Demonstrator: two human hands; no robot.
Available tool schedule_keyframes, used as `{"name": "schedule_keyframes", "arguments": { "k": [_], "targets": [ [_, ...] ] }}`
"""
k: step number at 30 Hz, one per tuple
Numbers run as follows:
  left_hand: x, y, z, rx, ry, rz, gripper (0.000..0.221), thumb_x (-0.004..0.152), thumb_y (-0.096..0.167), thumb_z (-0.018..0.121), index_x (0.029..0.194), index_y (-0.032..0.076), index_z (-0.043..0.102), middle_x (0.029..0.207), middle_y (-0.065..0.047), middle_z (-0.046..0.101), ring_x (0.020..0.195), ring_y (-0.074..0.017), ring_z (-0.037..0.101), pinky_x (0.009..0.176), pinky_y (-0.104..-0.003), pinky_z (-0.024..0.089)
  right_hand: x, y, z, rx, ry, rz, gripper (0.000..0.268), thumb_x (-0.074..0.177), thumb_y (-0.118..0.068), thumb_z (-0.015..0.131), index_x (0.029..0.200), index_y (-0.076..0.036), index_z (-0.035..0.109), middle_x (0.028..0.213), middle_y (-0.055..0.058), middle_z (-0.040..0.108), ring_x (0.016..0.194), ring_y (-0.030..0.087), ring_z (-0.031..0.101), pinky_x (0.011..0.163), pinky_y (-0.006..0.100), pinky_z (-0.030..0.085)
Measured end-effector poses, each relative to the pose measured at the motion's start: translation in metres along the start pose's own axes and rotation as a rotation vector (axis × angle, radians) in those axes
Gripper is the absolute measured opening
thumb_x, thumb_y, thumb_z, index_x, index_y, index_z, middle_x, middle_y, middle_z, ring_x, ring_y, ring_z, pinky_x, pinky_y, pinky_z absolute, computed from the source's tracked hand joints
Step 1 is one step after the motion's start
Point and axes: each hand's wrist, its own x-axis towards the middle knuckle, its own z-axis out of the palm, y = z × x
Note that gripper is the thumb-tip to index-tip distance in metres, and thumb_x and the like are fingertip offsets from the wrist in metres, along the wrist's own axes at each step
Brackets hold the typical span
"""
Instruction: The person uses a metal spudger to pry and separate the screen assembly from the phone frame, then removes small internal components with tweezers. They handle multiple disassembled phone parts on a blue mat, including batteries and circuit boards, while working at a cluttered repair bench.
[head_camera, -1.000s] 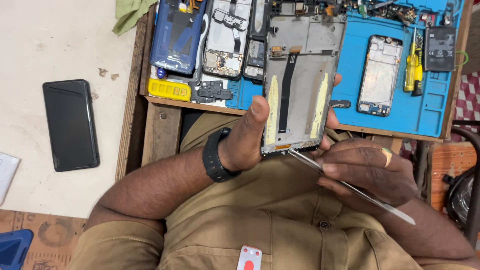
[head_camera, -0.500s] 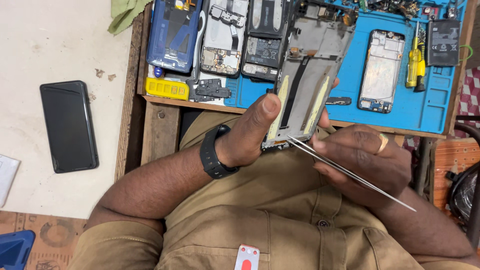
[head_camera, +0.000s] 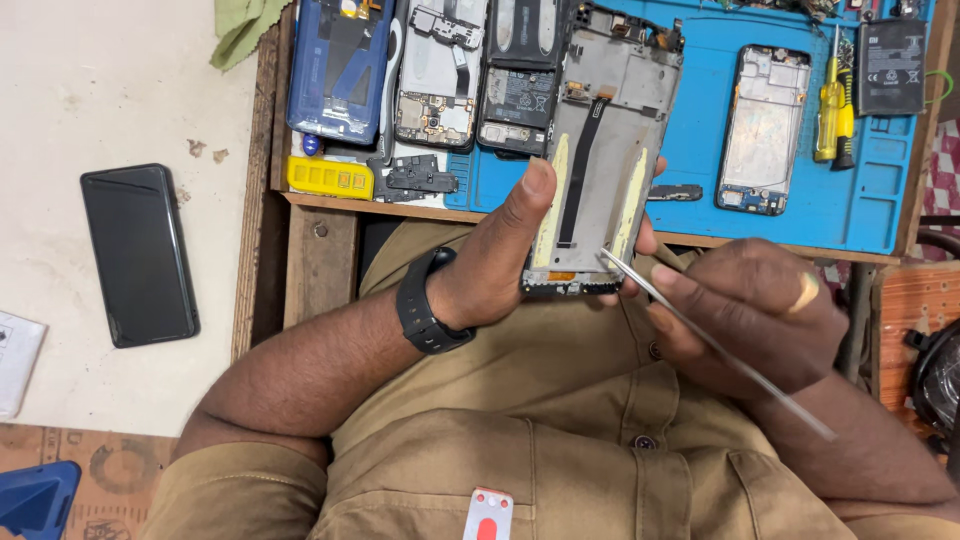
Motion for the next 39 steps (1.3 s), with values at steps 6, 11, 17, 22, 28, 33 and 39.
{"name": "schedule_keyframes", "arguments": {
  "k": [6, 11, 17, 22, 28, 33, 39],
  "targets": [
    [-0.001, -0.001, -0.005, -0.117, 0.024, -0.004, 0.101, 0.1, 0.079, 0.039, 0.159, -0.003, 0.033, 0.12, -0.015, 0.066, 0.103, -0.0212, 0.069, 0.092, -0.034, 0.061, 0.009, -0.006, -0.001, 0.056, -0.071, 0.008, 0.027, 0.077, 0.003, 0.082, 0.101, 0.003, 0.071, 0.081, 0.01, 0.066, 0.069, 0.019, 0.067, 0.057, 0.033, 0.052],
    [-0.001, -0.002, -0.005, -0.007, 0.029, 0.035, 0.102, 0.101, 0.081, 0.039, 0.159, -0.003, 0.034, 0.121, -0.014, 0.066, 0.105, -0.0191, 0.067, 0.094, -0.032, 0.06, 0.009, -0.007, 0.002, 0.116, -0.06, 0.08, 0.028, 0.077, 0.0, 0.083, 0.103, 0.003, 0.072, 0.083, 0.008, 0.068, 0.069, 0.016, 0.068, 0.058, 0.031, 0.053],
    [0.0, -0.005, -0.005, 0.086, 0.023, 0.055, 0.103, 0.099, 0.082, 0.039, 0.158, -0.002, 0.035, 0.121, -0.012, 0.066, 0.105, -0.0169, 0.067, 0.095, -0.03, 0.06, 0.002, -0.007, 0.002, 0.106, -0.084, 0.137, 0.028, 0.082, -0.003, 0.085, 0.107, -0.001, 0.073, 0.088, 0.008, 0.069, 0.071, 0.014, 0.066, 0.061, 0.028, 0.05],
    [-0.001, -0.005, -0.008, 0.122, 0.027, 0.061, 0.101, 0.101, 0.082, 0.038, 0.159, -0.002, 0.035, 0.121, -0.012, 0.067, 0.104, -0.0163, 0.068, 0.093, -0.03, 0.061, 0.001, -0.006, 0.002, 0.131, -0.124, 0.172, 0.029, 0.083, -0.002, 0.084, 0.109, -0.003, 0.073, 0.089, 0.006, 0.07, 0.073, 0.013, 0.066, 0.06, 0.027, 0.051],
    [-0.002, -0.008, -0.01, 0.047, 0.02, 0.031, 0.101, 0.102, 0.079, 0.038, 0.161, -0.002, 0.031, 0.123, -0.012, 0.066, 0.109, -0.017, 0.067, 0.097, -0.03, 0.06, 0.0, 0.0, 0.003, 0.133, -0.137, 0.145, 0.03, 0.081, -0.004, 0.083, 0.11, -0.004, 0.073, 0.092, 0.008, 0.07, 0.074, 0.014, 0.066, 0.061, 0.029, 0.052],
    [0.0, -0.009, -0.01, 0.011, -0.001, 0.031, 0.1, 0.104, 0.079, 0.037, 0.161, -0.003, 0.032, 0.123, -0.014, 0.067, 0.112, -0.0178, 0.067, 0.1, -0.031, 0.059, 0.0, -0.001, 0.002, 0.153, -0.15, 0.146, 0.031, 0.081, -0.005, 0.084, 0.11, -0.005, 0.073, 0.092, 0.006, 0.069, 0.076, 0.015, 0.068, 0.061, 0.028, 0.053],
    [0.003, -0.009, -0.01, -0.083, 0.049, 0.022, 0.104, 0.101, 0.079, 0.039, 0.159, -0.006, 0.033, 0.118, -0.02, 0.067, 0.102, -0.0239, 0.071, 0.091, -0.035, 0.063, -0.003, -0.001, -0.002, 0.14, -0.155, 0.171, 0.03, 0.081, -0.006, 0.084, 0.109, -0.004, 0.074, 0.089, 0.007, 0.069, 0.072, 0.015, 0.066, 0.06, 0.03, 0.05]
  ]
}}
